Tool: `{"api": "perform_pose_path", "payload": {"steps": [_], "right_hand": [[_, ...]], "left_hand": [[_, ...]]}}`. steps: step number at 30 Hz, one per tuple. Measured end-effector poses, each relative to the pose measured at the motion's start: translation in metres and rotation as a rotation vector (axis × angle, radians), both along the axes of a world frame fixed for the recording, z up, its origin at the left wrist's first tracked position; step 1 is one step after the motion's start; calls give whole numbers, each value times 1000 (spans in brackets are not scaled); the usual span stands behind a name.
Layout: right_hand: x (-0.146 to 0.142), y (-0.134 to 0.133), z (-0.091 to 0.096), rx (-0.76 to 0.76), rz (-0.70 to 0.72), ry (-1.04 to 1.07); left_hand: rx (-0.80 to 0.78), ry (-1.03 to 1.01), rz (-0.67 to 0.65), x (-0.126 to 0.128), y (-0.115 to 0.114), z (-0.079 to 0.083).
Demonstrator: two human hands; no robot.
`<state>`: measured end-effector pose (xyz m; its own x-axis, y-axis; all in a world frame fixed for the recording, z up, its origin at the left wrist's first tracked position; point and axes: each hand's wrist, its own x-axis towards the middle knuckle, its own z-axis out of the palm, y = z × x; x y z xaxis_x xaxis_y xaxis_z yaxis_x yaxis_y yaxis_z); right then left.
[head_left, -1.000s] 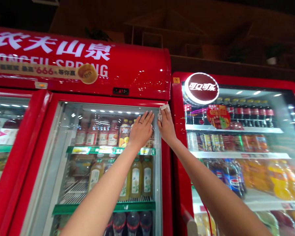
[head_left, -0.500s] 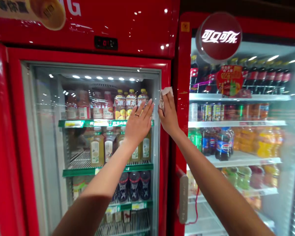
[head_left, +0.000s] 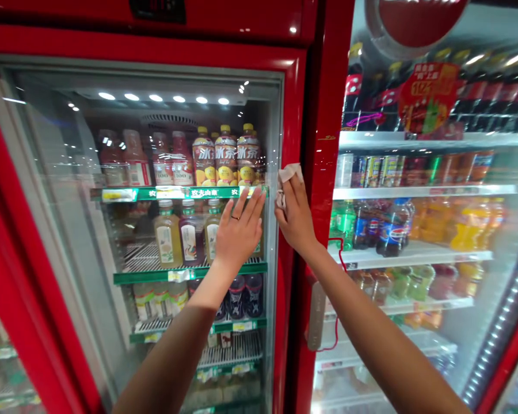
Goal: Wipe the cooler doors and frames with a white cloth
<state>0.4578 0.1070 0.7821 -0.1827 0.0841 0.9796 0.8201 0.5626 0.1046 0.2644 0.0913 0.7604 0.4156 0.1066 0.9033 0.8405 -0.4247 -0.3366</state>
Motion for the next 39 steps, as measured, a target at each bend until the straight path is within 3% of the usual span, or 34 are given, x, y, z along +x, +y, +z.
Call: {"api": "perform_pose_path", "payload": {"steps": [2,6,8,10,13,15,17,22,24,26,30,33,36,39], "right_hand": [[-2,-3,-19,-29,0,21],[-11,-19,-87,-91,9,-30],[-12,-23,-100,-85,8,-48],[-10,-23,-86,-80,9,-75],[-4,-17,-43,-40,12,-82],[-2,-14,-26,-38,18,-67],[-3,-13,-32,-49,32,-35],[-6,-18,-97,-74,67,-67],[1,-20,-105,-57,44,-120],[15,-21,-95,-15,15,-131],[56,-13,-50,93,-36,-35],[90,1,-31,75,-96,-31],[118,15,-34,40,-127,-39],[137,23,-51,35,-142,19]], "left_hand": [[2,-24,-5,0,1,-10],[47,-52,-12,0,2,-28],[69,-49,-14,-1,2,-32],[73,-47,-21,-2,3,-34],[54,-61,-48,-2,3,-34],[45,-69,-62,-2,4,-34],[56,-70,-54,-1,4,-35],[132,-52,0,1,3,-34],[143,-49,16,1,1,-33],[147,-54,24,1,0,-33],[166,-78,6,6,-1,-34],[164,1,-46,24,-3,-36],[127,154,-97,56,-9,-35],[62,222,-115,94,-11,-26]]}}
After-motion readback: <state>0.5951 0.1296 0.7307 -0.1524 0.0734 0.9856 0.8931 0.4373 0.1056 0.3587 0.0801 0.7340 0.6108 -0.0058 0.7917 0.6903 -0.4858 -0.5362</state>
